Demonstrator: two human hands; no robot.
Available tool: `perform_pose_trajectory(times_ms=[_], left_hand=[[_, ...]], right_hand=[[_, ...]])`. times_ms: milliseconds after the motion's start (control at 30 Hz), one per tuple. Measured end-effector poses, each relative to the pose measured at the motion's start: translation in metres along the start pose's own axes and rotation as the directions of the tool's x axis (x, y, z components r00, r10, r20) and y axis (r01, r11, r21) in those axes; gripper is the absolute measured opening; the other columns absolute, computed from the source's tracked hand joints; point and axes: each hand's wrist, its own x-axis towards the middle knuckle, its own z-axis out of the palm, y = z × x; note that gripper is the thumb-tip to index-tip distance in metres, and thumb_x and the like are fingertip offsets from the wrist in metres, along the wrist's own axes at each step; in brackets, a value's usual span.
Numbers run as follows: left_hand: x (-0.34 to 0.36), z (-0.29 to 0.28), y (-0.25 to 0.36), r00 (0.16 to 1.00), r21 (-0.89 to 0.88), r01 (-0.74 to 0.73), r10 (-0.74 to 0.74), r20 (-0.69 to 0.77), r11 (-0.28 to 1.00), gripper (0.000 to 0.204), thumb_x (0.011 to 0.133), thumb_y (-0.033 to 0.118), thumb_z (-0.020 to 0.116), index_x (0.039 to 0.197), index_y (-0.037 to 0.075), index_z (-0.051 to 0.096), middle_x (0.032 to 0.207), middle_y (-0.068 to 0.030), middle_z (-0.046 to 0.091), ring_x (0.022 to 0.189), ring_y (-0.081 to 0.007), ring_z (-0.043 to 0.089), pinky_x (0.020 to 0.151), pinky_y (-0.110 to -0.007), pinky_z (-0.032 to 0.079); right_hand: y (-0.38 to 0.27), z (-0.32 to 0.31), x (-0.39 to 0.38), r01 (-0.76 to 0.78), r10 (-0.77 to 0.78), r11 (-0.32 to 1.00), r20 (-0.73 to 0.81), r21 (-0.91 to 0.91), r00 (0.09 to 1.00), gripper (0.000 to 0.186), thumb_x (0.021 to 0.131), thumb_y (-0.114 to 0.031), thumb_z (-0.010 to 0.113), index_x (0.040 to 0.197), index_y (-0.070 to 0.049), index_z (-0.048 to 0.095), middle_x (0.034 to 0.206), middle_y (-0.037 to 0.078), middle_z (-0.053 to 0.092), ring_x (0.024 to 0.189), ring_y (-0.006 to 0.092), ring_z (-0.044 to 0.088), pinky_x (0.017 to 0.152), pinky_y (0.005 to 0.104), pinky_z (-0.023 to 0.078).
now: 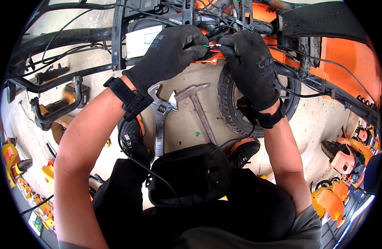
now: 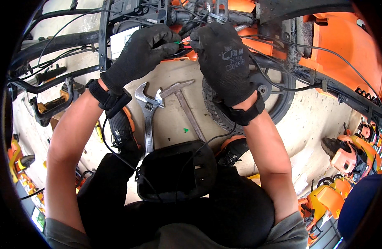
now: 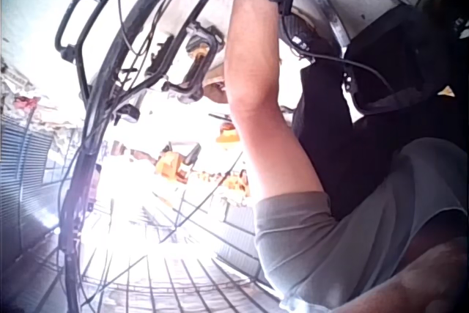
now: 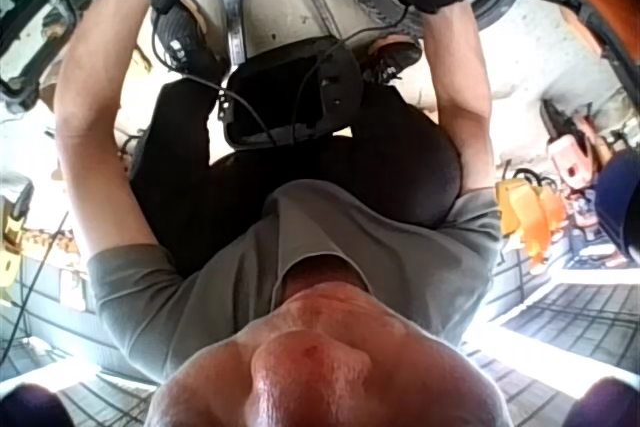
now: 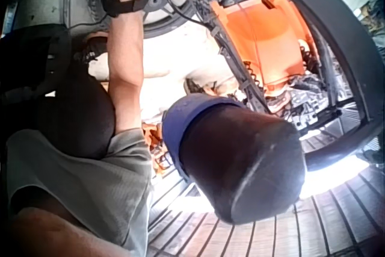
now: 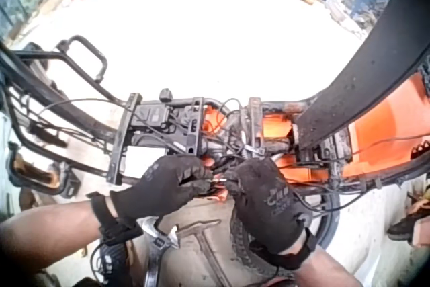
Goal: The person works on the electrical components of an orange motorcycle frame, connecting wires and handling colored connectors by hand while wearing gloves.
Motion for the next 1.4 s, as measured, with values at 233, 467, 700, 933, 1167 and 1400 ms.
perform_pose_trajectory(times_ms=[233, 467, 700, 933, 1167, 1400], left_hand=[[-0.0007, 0.0001, -0.0019, 1.0, 0.026, -0.003, 0.003, 0.0, 1.0, 0.027, 0.092, 0.018, 0.078, 0.109, 0.001, 0.068, 0.091, -0.0112, 0.068, 0.079, -0.0229, 0.063, 0.075, -0.037, 0.053], [-0.0009, 0.0019, -0.004, 0.998, 0.025, 0.041, -0.042, 0.042, 0.999, 0.025, 0.091, 0.017, 0.079, 0.108, 0.001, 0.068, 0.091, -0.0106, 0.067, 0.077, -0.0212, 0.063, 0.073, -0.035, 0.052], [-0.0018, 0.0048, -0.005, 1.0, 0.031, -0.014, 0.015, -0.008, 0.999, 0.024, 0.092, 0.016, 0.078, 0.106, 0.001, 0.067, 0.087, -0.0095, 0.065, 0.076, -0.0201, 0.061, 0.071, -0.035, 0.051], [-0.0008, 0.0045, -0.0073, 0.998, 0.026, -0.058, 0.058, -0.01, 0.998, 0.022, 0.092, 0.016, 0.078, 0.104, 0.001, 0.066, 0.084, -0.0093, 0.063, 0.074, -0.0203, 0.059, 0.069, -0.036, 0.05], [-0.0001, 0.0038, -0.0024, 0.999, 0.038, -0.032, 0.032, 0.0, 0.999, 0.017, 0.091, 0.013, 0.077, 0.095, 0.001, 0.066, 0.08, -0.0113, 0.061, 0.071, -0.0227, 0.058, 0.068, -0.037, 0.049], [0.0029, 0.0056, -0.0002, 1.0, -0.002, 0.007, -0.007, -0.004, 1.0, 0.011, 0.088, 0.007, 0.074, 0.088, 0.001, 0.065, 0.079, -0.0152, 0.063, 0.073, -0.031, 0.063, 0.071, -0.041, 0.051]], right_hand=[[0.0078, 0.0049, -0.0021, 0.067, -0.067, 0.996, 0.013, -0.053, 0.998, 0.022, 0.086, -0.011, 0.071, 0.107, -0.005, 0.069, 0.103, 0.014, 0.066, 0.1, 0.0356, 0.064, 0.085, 0.0457, 0.054], [0.0026, 0.0014, -0.0003, 0.09, -0.09, 0.994, 0.002, -0.062, 0.996, 0.021, 0.086, -0.008, 0.071, 0.106, -0.006, 0.069, 0.101, 0.013, 0.066, 0.097, 0.0339, 0.063, 0.082, 0.0444, 0.054], [0.0037, 0.0, 0.0006, 0.116, -0.114, 0.991, 0.03, -0.071, 0.993, 0.021, 0.085, -0.007, 0.07, 0.105, -0.006, 0.068, 0.1, 0.011, 0.064, 0.097, 0.0329, 0.062, 0.082, 0.044, 0.053], [0.0002, -0.0037, 0.0017, 0.073, -0.066, 0.995, 0.099, -0.066, 0.993, 0.022, 0.087, -0.009, 0.071, 0.109, -0.004, 0.069, 0.106, 0.014, 0.065, 0.104, 0.0352, 0.061, 0.091, 0.0452, 0.05], [0.0018, -0.0015, 0.0009, 0.086, -0.085, 0.996, 0.089, -0.01, 0.992, 0.02, 0.087, -0.009, 0.071, 0.106, -0.004, 0.068, 0.104, 0.014, 0.065, 0.102, 0.0359, 0.062, 0.089, 0.0456, 0.051], [0.0032, 0.0, 0.0032, 0.121, -0.118, 0.992, 0.084, -0.024, 0.989, 0.021, 0.085, -0.006, 0.071, 0.105, -0.003, 0.068, 0.104, 0.015, 0.065, 0.102, 0.0367, 0.062, 0.088, 0.0461, 0.051]])
